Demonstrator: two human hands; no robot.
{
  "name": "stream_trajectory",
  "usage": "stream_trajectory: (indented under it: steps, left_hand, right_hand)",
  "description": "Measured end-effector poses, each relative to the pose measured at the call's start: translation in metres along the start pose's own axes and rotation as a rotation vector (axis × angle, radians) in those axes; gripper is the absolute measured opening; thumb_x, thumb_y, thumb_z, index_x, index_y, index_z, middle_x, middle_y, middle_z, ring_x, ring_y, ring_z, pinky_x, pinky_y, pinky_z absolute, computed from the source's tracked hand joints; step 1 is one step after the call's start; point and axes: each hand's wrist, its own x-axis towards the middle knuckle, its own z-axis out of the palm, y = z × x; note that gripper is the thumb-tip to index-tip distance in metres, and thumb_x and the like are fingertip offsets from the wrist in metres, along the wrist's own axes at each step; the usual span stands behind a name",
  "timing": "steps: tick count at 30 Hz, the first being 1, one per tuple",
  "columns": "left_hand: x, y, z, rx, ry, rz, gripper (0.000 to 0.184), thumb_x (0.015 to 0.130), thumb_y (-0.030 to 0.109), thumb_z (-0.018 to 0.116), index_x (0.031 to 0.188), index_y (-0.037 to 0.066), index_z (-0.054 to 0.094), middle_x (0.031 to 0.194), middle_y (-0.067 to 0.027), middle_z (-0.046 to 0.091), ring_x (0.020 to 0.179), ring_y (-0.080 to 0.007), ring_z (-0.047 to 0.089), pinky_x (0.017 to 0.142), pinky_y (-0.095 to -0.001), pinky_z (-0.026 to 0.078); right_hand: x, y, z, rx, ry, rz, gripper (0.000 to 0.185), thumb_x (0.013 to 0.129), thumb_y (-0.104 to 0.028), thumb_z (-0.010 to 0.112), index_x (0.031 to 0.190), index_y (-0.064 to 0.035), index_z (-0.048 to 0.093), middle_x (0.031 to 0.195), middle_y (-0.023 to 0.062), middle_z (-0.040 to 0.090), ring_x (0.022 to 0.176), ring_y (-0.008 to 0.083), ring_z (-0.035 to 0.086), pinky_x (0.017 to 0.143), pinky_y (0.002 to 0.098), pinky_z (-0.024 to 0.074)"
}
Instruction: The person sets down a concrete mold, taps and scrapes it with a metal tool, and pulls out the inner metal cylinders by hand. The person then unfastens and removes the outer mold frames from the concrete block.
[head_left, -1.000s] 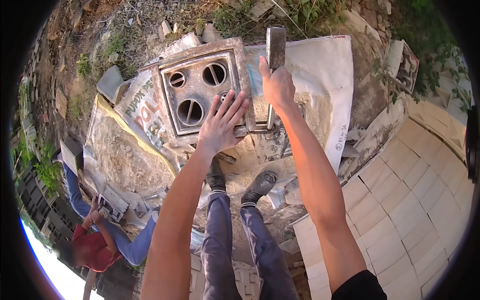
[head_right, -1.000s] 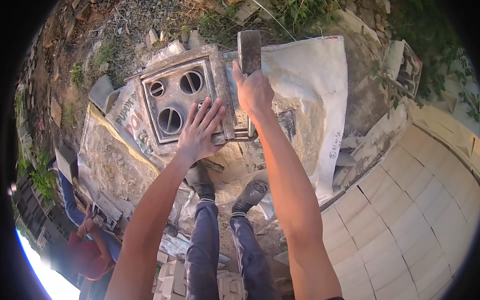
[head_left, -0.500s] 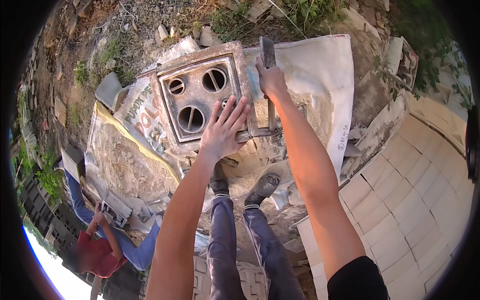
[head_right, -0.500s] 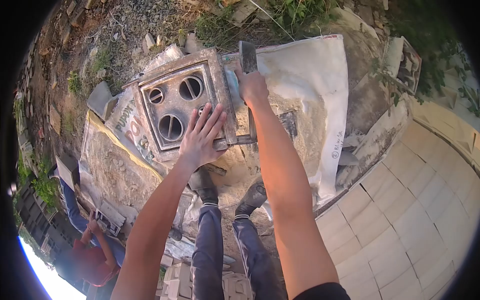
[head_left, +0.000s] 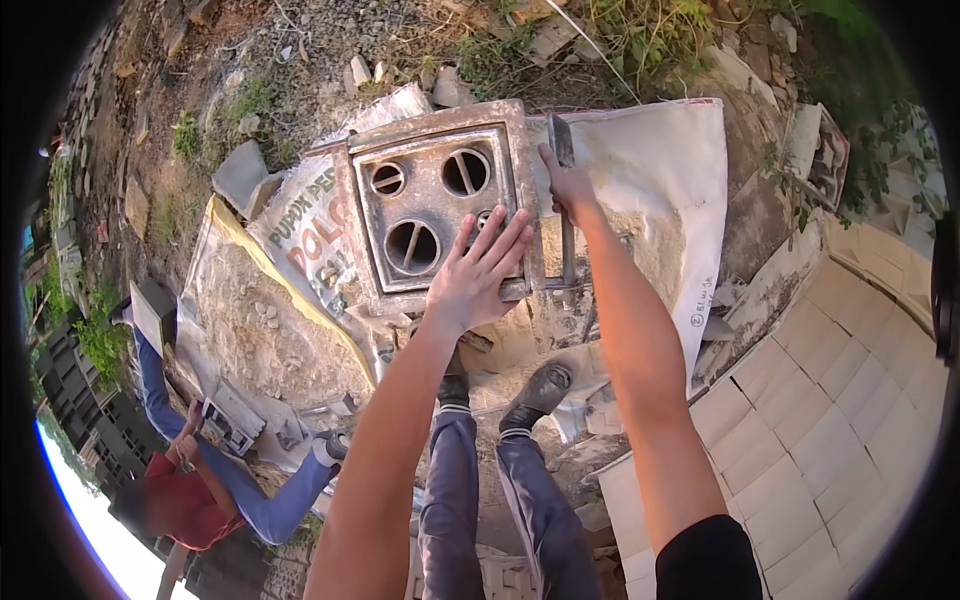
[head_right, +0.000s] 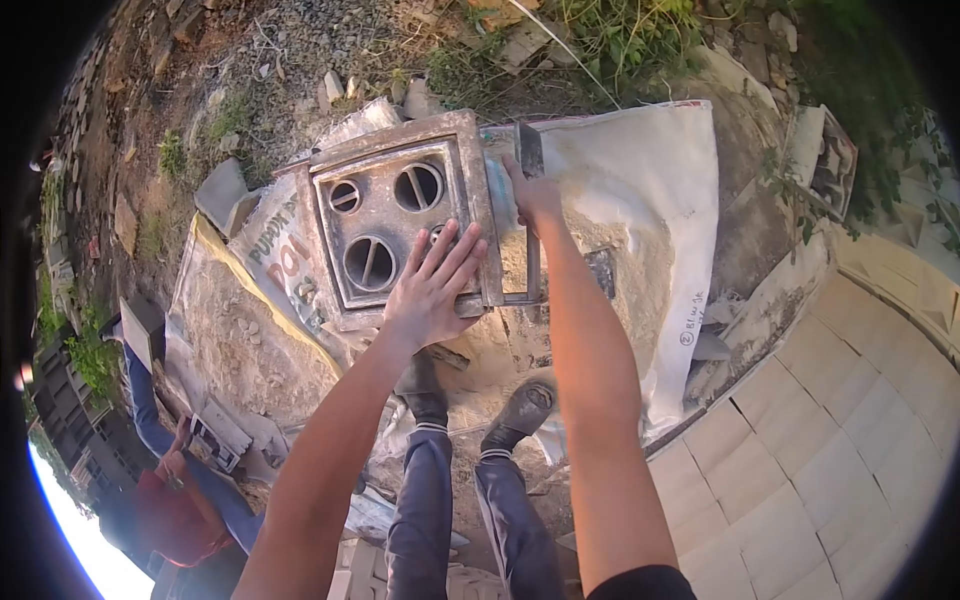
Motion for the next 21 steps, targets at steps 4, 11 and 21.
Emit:
stream_trajectory:
  steps: [4, 11, 21]
  left_hand:
    - [0.0, 0.001, -0.002, 0.013, -0.016, 0.024, 0.101, 0.071, 0.061, 0.065, 0.15, 0.014, 0.025, 0.158, -0.0021, 0.017, 0.146, -0.0245, 0.013, 0.12, -0.0469, 0.009]
    - [-0.003, -0.001, 0.002, 0.01, 0.075, 0.013, 0.101, 0.072, 0.059, 0.065, 0.151, 0.015, 0.021, 0.159, -0.001, 0.015, 0.147, -0.0228, 0.011, 0.12, -0.0466, 0.008]
    - [-0.079, -0.021, 0.011, -0.229, 0.378, -0.447, 0.08, 0.085, 0.043, 0.062, 0.147, 0.006, 0.027, 0.154, -0.0098, 0.025, 0.146, -0.0254, 0.016, 0.119, -0.0495, 0.006]
  right_hand:
    - [-0.009, -0.008, -0.016, 0.254, 0.054, -0.243, 0.048, 0.087, -0.044, 0.065, 0.079, 0.0033, 0.064, 0.057, 0.0088, 0.056, 0.048, 0.0192, 0.056, 0.044, 0.0362, 0.045]
    - [-0.08, -0.098, -0.094, 0.387, -0.079, -0.54, 0.038, 0.096, -0.034, 0.048, 0.106, 0.0023, 0.05, 0.069, 0.003, 0.05, 0.051, 0.0126, 0.047, 0.047, 0.0304, 0.0405]
    - [-0.245, -0.022, -0.016, -0.389, -0.02, -0.651, 0.037, 0.098, -0.036, 0.05, 0.102, 0.0005, 0.058, 0.062, 0.0212, 0.06, 0.061, 0.042, 0.061, 0.057, 0.0467, 0.0451]
